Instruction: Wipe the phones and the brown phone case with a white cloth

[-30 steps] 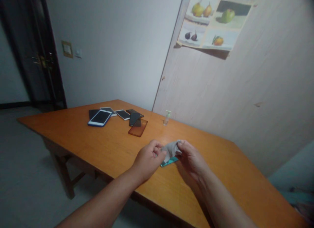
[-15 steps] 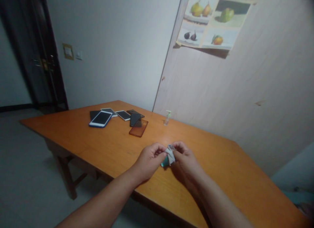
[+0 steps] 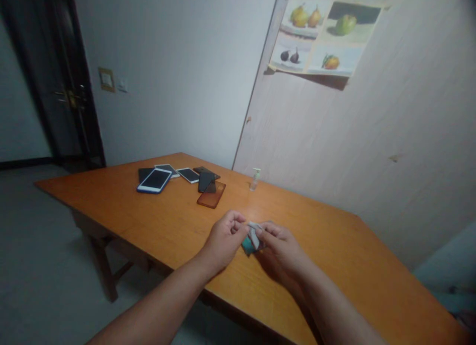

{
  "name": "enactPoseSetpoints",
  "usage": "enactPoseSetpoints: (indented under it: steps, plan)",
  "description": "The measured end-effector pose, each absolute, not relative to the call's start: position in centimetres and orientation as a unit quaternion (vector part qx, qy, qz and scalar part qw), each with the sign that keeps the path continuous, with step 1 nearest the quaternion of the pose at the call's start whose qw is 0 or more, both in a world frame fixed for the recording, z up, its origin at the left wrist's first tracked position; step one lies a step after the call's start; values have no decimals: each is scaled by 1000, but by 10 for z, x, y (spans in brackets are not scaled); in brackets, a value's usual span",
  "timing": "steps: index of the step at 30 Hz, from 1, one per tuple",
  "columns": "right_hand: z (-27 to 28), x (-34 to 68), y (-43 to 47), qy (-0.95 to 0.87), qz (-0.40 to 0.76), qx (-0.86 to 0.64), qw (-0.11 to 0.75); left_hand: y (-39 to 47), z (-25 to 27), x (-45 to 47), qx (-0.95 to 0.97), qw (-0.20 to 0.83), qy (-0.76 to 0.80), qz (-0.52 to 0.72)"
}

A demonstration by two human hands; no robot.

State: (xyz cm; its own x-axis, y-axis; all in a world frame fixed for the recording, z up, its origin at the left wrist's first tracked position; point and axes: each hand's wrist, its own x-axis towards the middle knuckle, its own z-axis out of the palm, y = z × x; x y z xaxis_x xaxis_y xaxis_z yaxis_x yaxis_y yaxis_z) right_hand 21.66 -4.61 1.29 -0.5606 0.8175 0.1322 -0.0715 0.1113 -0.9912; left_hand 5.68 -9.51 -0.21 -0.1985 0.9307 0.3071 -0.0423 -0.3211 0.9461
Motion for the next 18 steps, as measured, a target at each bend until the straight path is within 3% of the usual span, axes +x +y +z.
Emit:
enactPoseSetpoints:
  steps: [6,18]
  plan:
    - [19,214,-52,-598,646,-272,388,-94,-4,54,541,308,461,633]
    - [15,216,-46,-582,665,-244,399,-104,10,63,553,419,417,587]
